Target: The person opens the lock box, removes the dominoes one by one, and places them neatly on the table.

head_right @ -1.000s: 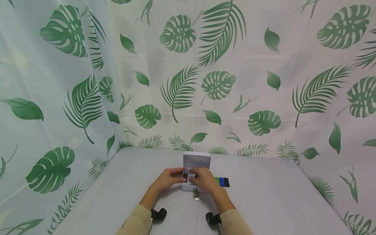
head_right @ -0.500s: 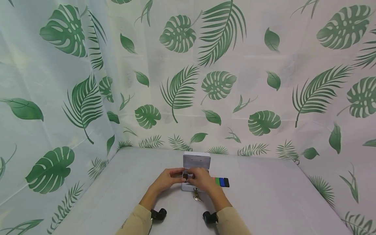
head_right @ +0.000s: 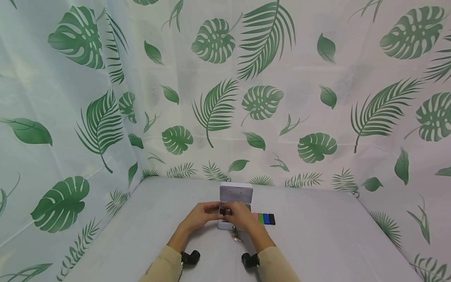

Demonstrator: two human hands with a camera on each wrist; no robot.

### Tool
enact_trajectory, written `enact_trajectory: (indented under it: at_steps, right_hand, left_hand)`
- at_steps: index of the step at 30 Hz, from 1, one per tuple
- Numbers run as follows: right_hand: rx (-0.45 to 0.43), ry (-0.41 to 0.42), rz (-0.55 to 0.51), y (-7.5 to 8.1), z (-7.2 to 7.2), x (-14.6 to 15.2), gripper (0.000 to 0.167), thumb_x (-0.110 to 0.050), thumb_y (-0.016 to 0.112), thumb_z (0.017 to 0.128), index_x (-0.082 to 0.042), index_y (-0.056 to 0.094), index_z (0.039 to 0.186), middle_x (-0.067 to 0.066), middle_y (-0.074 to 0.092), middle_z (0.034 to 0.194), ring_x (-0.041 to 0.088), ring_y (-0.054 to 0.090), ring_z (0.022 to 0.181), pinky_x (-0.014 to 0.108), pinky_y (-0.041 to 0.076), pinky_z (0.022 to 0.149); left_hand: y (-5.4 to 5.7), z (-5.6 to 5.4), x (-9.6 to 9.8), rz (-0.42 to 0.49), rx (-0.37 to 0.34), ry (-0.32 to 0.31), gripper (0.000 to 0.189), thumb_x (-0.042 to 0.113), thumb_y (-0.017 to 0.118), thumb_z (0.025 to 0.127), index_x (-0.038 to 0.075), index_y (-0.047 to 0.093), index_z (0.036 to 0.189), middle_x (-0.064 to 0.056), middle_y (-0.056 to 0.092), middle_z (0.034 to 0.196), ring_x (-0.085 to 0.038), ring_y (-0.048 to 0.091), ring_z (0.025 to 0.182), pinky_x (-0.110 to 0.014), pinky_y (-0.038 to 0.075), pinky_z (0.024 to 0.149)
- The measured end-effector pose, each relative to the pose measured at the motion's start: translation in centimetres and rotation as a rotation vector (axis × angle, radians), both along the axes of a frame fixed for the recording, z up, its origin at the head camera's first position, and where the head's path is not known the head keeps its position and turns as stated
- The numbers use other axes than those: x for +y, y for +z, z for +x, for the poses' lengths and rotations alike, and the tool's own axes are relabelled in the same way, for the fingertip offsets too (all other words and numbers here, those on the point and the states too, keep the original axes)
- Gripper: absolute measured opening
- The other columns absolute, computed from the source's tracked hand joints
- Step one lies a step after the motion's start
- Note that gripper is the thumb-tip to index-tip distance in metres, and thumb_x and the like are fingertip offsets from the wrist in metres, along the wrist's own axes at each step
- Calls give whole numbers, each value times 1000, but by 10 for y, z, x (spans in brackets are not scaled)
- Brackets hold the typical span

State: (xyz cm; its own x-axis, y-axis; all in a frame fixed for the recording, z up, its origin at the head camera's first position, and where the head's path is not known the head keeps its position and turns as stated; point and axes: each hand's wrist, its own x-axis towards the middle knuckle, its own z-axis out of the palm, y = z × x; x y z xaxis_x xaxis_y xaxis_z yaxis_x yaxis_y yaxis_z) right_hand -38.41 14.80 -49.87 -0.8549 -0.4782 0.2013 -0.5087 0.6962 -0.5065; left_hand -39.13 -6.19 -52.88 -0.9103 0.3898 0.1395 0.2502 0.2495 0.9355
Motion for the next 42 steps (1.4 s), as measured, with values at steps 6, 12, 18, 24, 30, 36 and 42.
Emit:
enact_trajectory:
  at_steps: [6,12,18,24,30,36,42]
  right_hand:
    - [-33,-11,-4,0,-1,0,32,-9,76,94,-9,74,126,0,75,105,9,59,79,26,51,67]
    - [-37,12,-17,0,-2,-1,32,-7,76,93,-6,74,125,5,76,111,17,67,87,36,59,75]
    - [-8,44,-16,-2,-4,-1,31,-9,77,94,-5,75,124,10,76,122,26,73,108,48,61,93]
    - [15,35,5,0,-2,-3,28,-9,78,93,-4,76,120,11,77,118,24,73,100,47,61,88]
    - [21,25,29,1,-2,-5,22,-9,79,91,-7,79,113,7,78,108,14,65,86,41,59,78]
    - [31,35,56,1,-4,-5,16,-10,79,92,-9,80,108,5,78,105,18,70,91,44,61,83]
    - [41,23,71,1,-3,-4,13,-12,80,91,-10,82,103,6,77,107,24,72,99,46,61,87]
  left_hand:
    - [0,0,0,0,1,-7,56,30,84,89,14,67,140,-4,68,141,-27,62,136,-51,46,117]
    - [2,2,-1,-1,6,-15,56,29,83,90,12,66,141,-7,67,143,-29,61,136,-51,46,116]
    - [5,5,0,31,9,-28,53,24,82,91,10,66,140,-11,66,143,-33,60,137,-52,46,115]
    - [5,5,-1,27,11,-25,52,23,82,91,11,66,140,-11,66,143,-33,60,137,-53,46,115]
    - [3,4,-1,-4,9,-16,53,28,83,91,14,67,140,-6,67,143,-29,60,137,-50,48,115]
    - [4,3,-1,-3,9,-12,53,28,82,91,13,67,140,-5,67,142,-28,61,137,-50,47,115]
    - [5,3,-2,-3,10,-19,54,26,82,91,11,66,140,-6,67,142,-28,61,137,-51,48,114]
